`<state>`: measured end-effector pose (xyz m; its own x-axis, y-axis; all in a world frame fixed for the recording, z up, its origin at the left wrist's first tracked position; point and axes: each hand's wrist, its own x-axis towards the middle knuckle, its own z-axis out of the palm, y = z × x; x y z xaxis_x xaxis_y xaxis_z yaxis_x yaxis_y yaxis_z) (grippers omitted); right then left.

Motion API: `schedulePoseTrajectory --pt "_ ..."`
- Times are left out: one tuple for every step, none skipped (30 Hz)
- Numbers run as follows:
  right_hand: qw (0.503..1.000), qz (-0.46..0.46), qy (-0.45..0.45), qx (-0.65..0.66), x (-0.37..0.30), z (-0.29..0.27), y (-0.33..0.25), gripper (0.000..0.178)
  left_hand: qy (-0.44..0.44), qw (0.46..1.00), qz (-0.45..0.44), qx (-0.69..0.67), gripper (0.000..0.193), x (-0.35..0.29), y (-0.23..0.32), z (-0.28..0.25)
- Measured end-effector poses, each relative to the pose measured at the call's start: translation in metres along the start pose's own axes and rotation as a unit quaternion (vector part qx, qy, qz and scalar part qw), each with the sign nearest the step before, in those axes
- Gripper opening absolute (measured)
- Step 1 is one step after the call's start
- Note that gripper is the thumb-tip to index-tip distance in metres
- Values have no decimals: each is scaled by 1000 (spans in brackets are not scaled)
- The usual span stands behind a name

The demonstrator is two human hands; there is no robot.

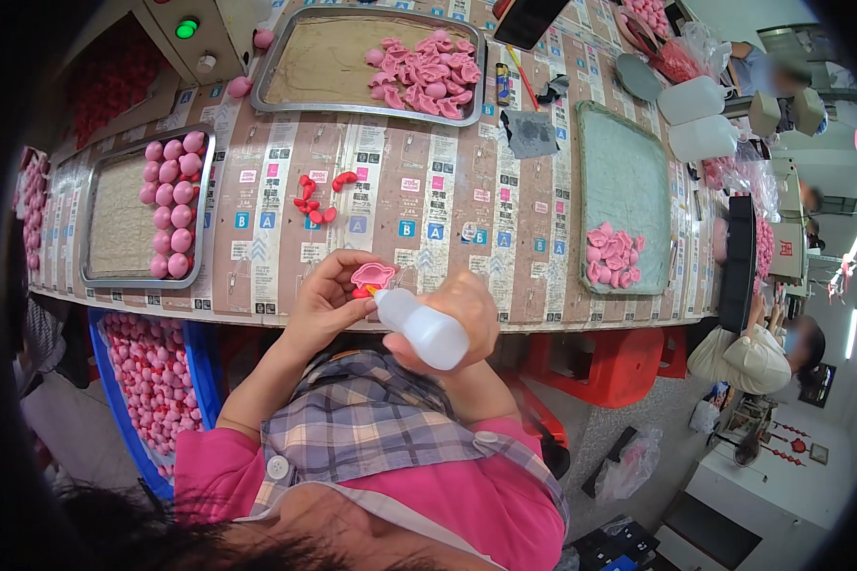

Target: The person applies liquid glue from a bottle onto small components and attaches them to pink figurine heads by hand.

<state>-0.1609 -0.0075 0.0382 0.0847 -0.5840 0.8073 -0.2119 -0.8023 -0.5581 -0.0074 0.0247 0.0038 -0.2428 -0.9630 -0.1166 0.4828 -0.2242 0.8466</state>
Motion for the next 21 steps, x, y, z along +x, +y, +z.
schedulePoseTrajectory --pt "1000 0 0 0 1 -2 0 40 3 1000 3 0 41 0 0 0" --pt "999 10 22 33 3 -5 1 40 5 1000 7 0 41 0 -1 1" --pt "997 20 44 66 4 -6 2 40 5 1000 7 0 41 0 0 1" --pt "997 20 45 65 5 -5 3 40 6 1000 -2 -6 41 0 0 1" --pt "996 32 64 61 6 -3 3 40 8 1000 -11 -11 41 1 1 1" --pt "994 44 83 56 7 -2 4 40 7 1000 -11 -10 41 1 1 1" --pt "994 43 83 55 7 -2 5 40 6 1000 -11 -18 41 1 1 1" --pt "997 35 64 33 7 -2 6 40 6 1000 -10 -25 41 1 1 2" --pt "999 26 44 11 7 -2 7 40 6 1000 -10 -25 41 0 2 2" --pt "999 26 44 11 7 -2 8 40 6 1000 -10 -24 41 0 2 3" --pt "999 23 42 15 7 -2 8 39 6 1000 -11 -24 42 0 2 3" --pt "999 21 41 18 7 -1 8 39 5 1000 -11 -24 42 1 2 3" --pt "999 21 41 17 7 -1 8 39 7 1000 -5 -23 39 1 2 4" --pt "999 10 34 11 8 0 8 39 11 1000 2 -22 37 1 2 4" --pt "1000 -1 26 4 9 0 8 39 11 1000 1 -22 37 1 3 4" --pt "1000 -1 26 5 9 2 8 39 11 1000 0 -26 37 1 3 4" --pt "1000 -1 26 2 9 3 8 39 12 999 -2 -30 37 1 3 4" --pt "1000 -1 26 0 10 3 8 39 12 999 -3 -30 37 1 4 4" --pt "1000 -1 26 0 9 3 8 39 11 999 -5 -32 37 1 5 4" --pt "1000 4 23 -4 8 1 9 38 10 999 -8 -35 37 1 5 5" --pt "1000 8 19 -9 7 0 9 38 10 999 -8 -35 37 1 4 5"
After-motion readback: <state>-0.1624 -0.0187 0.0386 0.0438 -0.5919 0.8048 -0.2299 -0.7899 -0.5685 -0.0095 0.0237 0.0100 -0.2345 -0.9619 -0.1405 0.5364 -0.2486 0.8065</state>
